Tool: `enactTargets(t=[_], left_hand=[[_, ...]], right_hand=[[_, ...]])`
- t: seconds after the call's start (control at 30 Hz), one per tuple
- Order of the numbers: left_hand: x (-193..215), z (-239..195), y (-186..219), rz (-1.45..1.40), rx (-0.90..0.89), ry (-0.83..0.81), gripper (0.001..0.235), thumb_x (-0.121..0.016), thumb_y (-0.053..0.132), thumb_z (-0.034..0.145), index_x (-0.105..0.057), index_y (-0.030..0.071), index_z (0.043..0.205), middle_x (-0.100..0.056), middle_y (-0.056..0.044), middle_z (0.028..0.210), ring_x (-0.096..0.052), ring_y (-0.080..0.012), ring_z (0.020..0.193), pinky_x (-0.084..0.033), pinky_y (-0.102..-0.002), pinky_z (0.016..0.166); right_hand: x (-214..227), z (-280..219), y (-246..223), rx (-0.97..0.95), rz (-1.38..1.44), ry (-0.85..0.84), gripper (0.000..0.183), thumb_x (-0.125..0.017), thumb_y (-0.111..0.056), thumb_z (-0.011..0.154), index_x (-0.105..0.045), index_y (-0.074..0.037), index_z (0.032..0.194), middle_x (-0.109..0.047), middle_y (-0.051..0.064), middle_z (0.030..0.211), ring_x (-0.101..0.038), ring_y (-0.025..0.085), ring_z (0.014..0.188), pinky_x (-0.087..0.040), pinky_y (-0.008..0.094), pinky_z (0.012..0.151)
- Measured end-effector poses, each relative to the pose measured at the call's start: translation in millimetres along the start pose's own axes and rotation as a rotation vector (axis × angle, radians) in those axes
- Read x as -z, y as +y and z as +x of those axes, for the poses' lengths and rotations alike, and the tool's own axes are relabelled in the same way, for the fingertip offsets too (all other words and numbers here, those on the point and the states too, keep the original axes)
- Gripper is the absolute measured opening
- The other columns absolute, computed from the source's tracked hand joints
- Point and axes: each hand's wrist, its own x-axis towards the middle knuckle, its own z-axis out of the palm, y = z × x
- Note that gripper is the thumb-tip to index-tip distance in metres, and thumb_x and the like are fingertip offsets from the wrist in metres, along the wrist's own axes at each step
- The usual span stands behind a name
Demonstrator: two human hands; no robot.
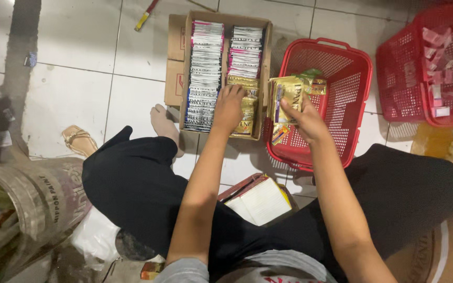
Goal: The person sorts various packets of shampoo and other products from a red basket into a cardboard box, organizing them by brand and color.
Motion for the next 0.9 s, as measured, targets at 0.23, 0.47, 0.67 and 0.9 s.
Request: enactTargets(t=[0.23,0.47,0.67,0.9], left_hand=[[5,-27,4,-0.034,0.073,-0.066,0.062,-0.06,-0.012,0.071,-0.065,0.006,0.13,-0.057,-0.011,0.135,-0.046,-0.0335,0.138,-0.023,-0.054,0.123],[8,-47,12,0.061,0.175,0.081,0.035,-0.066,0.001,0.083,-0.071,0.009,0.117,-0.056,-0.012,0.135,-0.047,-0.0313,0.136,-0.011,-0.065,0.121],[13,-58,16,-0.005,0.266,0.105,0.024,-0.069,0.01,0.087,-0.075,0.014,0.11,-0.062,-0.006,0.12,-0.053,-0.0262,0.127,-0.005,-0.069,0.123],[16,-59,16,-0.097,0.322,0.167,0.026,-0.071,0.014,0.091,-0.07,0.009,0.116,-0.063,-0.008,0.119,-0.058,-0.0271,0.121,-0.008,-0.066,0.125]], right_hand=[[-10,-6,-18,0.018,-0.084,-0.002,0.077,-0.075,-0.017,0.094,-0.031,-0.006,0.156,-0.06,0.011,0.142,-0.061,0.019,0.129,-0.05,0.035,0.11],[-47,56,-15,0.259,-0.906,-0.201,0.074,-0.08,-0.031,0.091,-0.041,-0.004,0.147,-0.064,0.019,0.132,-0.065,0.029,0.121,-0.05,0.048,0.1],[-71,138,47,0.427,-1.442,-0.436,0.063,-0.079,-0.015,0.079,-0.044,0.005,0.127,-0.064,0.03,0.114,-0.063,0.049,0.108,-0.05,0.052,0.091],[-77,137,71,0.256,-1.747,-0.312,0.071,-0.078,-0.008,0.072,-0.043,-0.001,0.132,-0.059,0.023,0.13,-0.055,0.042,0.124,-0.036,0.063,0.105]])
